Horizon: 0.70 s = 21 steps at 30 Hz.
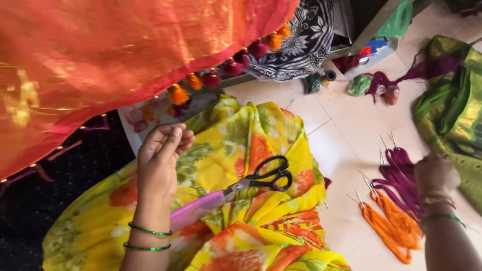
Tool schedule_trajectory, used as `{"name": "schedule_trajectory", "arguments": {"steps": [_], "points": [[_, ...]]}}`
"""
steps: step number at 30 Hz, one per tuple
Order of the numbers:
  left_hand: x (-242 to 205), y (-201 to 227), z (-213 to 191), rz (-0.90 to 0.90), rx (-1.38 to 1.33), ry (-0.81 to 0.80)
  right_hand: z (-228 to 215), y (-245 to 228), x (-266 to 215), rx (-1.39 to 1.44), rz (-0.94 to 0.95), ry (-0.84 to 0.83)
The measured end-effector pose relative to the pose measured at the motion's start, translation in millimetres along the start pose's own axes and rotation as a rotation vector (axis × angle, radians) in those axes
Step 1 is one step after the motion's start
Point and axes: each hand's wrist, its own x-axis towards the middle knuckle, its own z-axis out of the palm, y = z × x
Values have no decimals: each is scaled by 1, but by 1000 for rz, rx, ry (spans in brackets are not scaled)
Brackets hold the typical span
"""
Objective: Tying and trimming decorative tassels on the edge of a red and orange fabric.
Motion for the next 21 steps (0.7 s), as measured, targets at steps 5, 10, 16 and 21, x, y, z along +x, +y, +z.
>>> {"name": "schedule_trajectory", "arguments": {"steps": [5,10,16,21], "points": [[-12,-8,-28,-10,-24,69,-40,5,-18,102,4,186],[-26,-8,-56,3,-17,108,-56,-1,-20,83,-37,222],[-98,31,-43,115,525,-1045,-65,15,-4,349,-40,267],[-142,18,-66,37,359,-1192,22,105,51,1443,-327,217]]}}
